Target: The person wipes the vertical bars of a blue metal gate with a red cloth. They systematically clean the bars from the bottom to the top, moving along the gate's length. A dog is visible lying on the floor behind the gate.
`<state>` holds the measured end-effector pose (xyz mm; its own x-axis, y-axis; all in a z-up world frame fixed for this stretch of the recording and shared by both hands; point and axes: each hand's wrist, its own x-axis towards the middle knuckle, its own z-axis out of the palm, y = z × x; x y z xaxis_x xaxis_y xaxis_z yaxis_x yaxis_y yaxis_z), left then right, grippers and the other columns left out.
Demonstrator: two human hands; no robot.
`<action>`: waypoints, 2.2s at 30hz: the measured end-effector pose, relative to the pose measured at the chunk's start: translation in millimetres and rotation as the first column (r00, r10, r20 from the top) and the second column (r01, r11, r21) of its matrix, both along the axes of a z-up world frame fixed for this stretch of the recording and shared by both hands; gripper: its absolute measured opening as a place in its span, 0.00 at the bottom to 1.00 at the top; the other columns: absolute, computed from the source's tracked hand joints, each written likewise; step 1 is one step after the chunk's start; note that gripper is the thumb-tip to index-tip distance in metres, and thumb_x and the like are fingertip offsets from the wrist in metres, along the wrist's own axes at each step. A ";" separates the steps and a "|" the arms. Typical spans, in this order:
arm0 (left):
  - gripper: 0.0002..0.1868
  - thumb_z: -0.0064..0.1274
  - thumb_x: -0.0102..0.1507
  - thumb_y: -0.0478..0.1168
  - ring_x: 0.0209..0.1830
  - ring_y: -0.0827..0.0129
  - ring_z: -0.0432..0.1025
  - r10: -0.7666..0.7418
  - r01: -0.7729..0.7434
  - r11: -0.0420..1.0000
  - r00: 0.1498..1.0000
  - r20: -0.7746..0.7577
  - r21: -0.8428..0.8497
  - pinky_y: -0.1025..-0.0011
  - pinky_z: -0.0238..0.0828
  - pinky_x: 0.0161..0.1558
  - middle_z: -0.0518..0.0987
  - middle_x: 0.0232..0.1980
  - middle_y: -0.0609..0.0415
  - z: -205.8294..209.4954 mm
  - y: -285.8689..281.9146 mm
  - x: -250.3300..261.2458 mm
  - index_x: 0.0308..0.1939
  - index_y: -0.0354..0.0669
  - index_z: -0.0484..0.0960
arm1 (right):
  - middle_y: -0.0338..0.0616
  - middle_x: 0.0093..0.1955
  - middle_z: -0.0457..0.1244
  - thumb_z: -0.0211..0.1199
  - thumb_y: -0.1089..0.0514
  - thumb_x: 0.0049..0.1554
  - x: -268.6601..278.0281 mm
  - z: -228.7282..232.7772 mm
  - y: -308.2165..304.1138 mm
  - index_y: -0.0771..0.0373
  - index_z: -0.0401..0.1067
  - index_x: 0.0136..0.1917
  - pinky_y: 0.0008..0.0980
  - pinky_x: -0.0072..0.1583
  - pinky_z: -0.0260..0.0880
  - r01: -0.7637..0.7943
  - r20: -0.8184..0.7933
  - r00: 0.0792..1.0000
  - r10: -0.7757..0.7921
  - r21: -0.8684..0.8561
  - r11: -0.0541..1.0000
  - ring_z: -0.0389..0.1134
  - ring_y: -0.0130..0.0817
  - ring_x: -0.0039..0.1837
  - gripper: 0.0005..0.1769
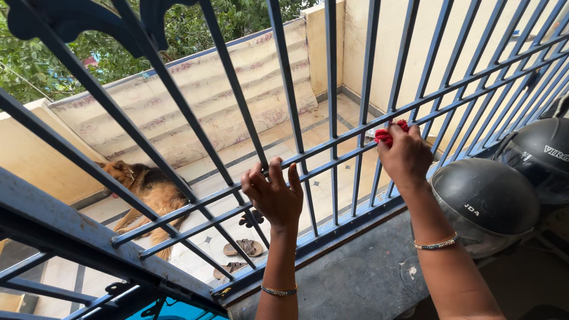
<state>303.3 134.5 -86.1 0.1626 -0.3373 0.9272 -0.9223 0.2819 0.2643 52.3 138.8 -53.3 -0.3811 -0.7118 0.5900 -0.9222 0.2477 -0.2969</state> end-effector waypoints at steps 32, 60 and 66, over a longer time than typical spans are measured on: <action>0.21 0.47 0.67 0.31 0.77 0.47 0.59 -0.303 0.302 0.953 0.941 -0.150 -0.026 0.55 0.71 0.70 0.70 0.69 0.42 -5.9 43.0 16.9 0.64 0.46 0.75 | 0.57 0.57 0.66 0.64 0.57 0.60 121.3 -31.4 41.4 0.64 0.77 0.60 0.55 0.42 0.78 -0.616 0.771 0.391 0.502 -0.186 0.766 0.76 0.58 0.42 0.16; 0.39 0.68 0.57 0.45 0.59 0.61 0.65 -0.364 0.702 0.549 0.689 -0.626 0.454 0.57 0.66 0.61 0.71 0.56 0.46 -89.3 102.9 -20.2 0.66 0.40 0.65 | 0.49 0.53 0.69 0.47 0.51 0.68 52.7 -129.5 39.9 0.64 0.70 0.62 0.40 0.51 0.79 -0.510 0.867 -0.487 0.109 -0.383 0.770 0.74 0.38 0.52 0.19; 0.24 0.64 0.59 0.45 0.46 0.70 0.82 -0.287 0.700 0.370 0.711 -0.642 0.610 0.70 0.79 0.47 0.86 0.47 0.54 -109.1 90.8 -29.5 0.58 0.46 0.79 | 0.47 0.53 0.69 0.52 0.58 0.66 42.4 -108.0 48.6 0.64 0.68 0.58 0.37 0.50 0.81 -0.450 0.869 -0.383 0.314 -0.472 0.758 0.74 0.35 0.51 0.11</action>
<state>273.8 225.3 -195.2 -0.0630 -0.9907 0.1203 -0.4418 0.1358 0.8868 94.7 187.5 -161.3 -0.0094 -0.9966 -0.0824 0.4810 0.0677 -0.8741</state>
